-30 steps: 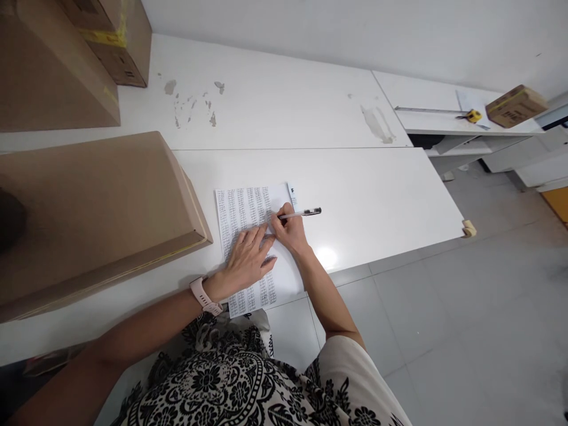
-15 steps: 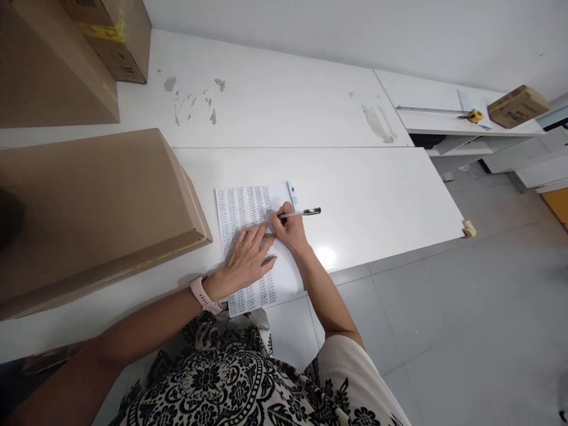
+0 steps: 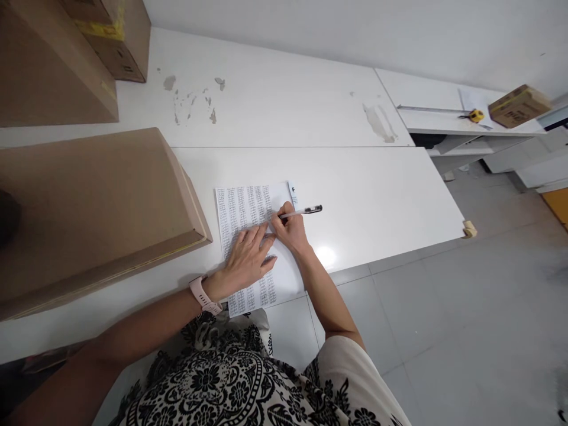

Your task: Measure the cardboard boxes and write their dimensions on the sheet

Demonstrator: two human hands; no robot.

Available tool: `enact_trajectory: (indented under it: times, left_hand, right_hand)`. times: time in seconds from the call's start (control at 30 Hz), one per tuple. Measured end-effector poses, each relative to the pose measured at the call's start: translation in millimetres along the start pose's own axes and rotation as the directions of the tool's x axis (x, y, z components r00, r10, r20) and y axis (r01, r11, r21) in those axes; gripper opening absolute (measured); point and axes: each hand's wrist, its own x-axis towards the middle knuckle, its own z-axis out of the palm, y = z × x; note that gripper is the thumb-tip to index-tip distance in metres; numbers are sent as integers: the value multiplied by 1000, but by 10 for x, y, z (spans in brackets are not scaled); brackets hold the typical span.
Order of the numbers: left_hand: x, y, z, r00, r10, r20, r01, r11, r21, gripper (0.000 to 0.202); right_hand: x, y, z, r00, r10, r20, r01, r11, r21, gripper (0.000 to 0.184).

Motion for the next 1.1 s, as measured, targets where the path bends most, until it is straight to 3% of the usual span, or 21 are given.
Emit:
enact_trajectory:
  times: [0.53, 1.1]
  left_hand:
    - [3, -2, 7, 999, 20, -41, -18, 999, 49, 46]
    - [8, -3, 0, 1000, -2, -5, 2, 1000, 0, 44]
  right_hand:
    - [12, 16, 1, 1000, 3, -13, -3, 1000, 2, 23]
    - [20, 16, -12, 1000, 4, -12, -4, 1000, -17, 21]
